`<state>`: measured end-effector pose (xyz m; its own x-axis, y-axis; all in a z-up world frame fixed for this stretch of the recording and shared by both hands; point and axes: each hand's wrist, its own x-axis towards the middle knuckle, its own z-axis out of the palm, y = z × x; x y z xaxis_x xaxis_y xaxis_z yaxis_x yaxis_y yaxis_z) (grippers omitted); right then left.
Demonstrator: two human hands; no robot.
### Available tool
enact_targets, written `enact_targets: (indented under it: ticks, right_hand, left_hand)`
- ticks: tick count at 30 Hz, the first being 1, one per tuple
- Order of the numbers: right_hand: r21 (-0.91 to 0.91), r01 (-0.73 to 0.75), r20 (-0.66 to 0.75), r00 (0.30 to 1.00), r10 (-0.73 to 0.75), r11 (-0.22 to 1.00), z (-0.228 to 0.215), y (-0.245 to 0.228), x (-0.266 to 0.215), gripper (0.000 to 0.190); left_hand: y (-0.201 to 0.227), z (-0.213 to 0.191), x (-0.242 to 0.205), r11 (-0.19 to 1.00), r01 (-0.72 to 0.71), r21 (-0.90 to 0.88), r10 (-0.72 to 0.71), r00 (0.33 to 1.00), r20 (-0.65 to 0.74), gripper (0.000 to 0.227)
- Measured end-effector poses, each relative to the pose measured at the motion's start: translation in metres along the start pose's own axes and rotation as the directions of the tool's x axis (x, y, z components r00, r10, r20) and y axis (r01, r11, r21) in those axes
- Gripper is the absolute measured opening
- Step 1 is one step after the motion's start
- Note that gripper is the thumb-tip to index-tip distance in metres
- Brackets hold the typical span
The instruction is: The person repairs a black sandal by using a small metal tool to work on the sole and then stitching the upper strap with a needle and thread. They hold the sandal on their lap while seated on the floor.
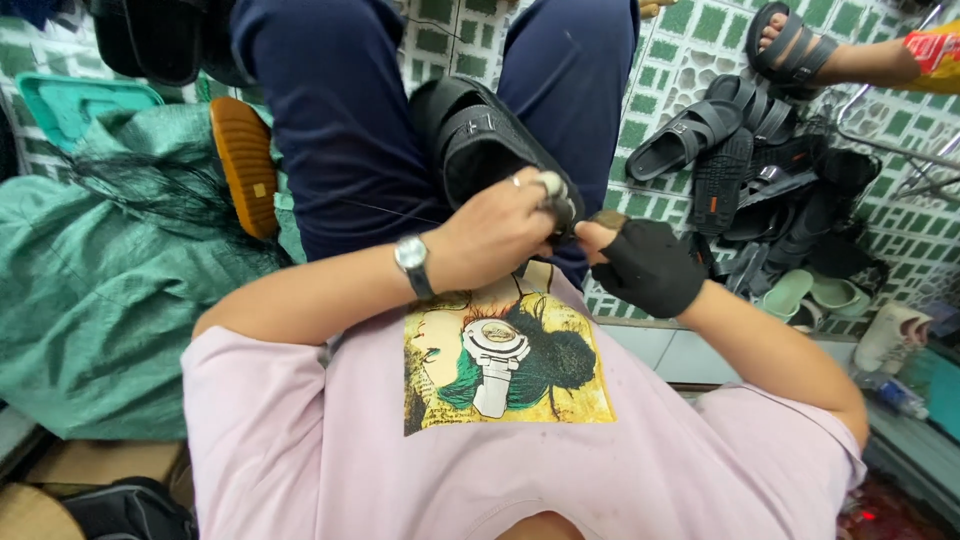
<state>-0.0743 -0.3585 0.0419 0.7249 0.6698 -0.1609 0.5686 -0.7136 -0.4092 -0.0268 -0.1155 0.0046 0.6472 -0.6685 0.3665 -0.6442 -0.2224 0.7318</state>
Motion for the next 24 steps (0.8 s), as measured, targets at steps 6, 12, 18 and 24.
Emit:
enact_targets:
  ticks: [6,12,18,24]
  right_hand:
    - [0.298,-0.32,0.008,0.943,0.332,0.9,0.083,-0.018,-0.002,0.036]
    - [-0.065,-0.3,-0.025,0.954,0.299,0.952,0.039,-0.03,0.013,0.041]
    - [-0.197,-0.175,-0.074,0.984,0.163,0.965,0.023,-0.043,0.022,0.052]
    - [0.083,-0.173,-0.281,0.941,0.189,0.981,0.051,-0.04,0.011,0.05]
  left_hand:
    - [-0.026,0.049,-0.057,0.999,0.01,0.032,-0.011,1.0,0.008,0.023]
    - [-0.007,0.014,-0.041,0.962,-0.202,0.184,0.237,0.951,-0.198,0.026]
    - [0.028,-0.03,-0.024,0.785,0.24,-0.57,-0.277,0.961,0.023,0.017]
    - [-0.001,-0.002,-0.04,0.568,0.378,-0.731,-0.523,0.852,0.033,0.014]
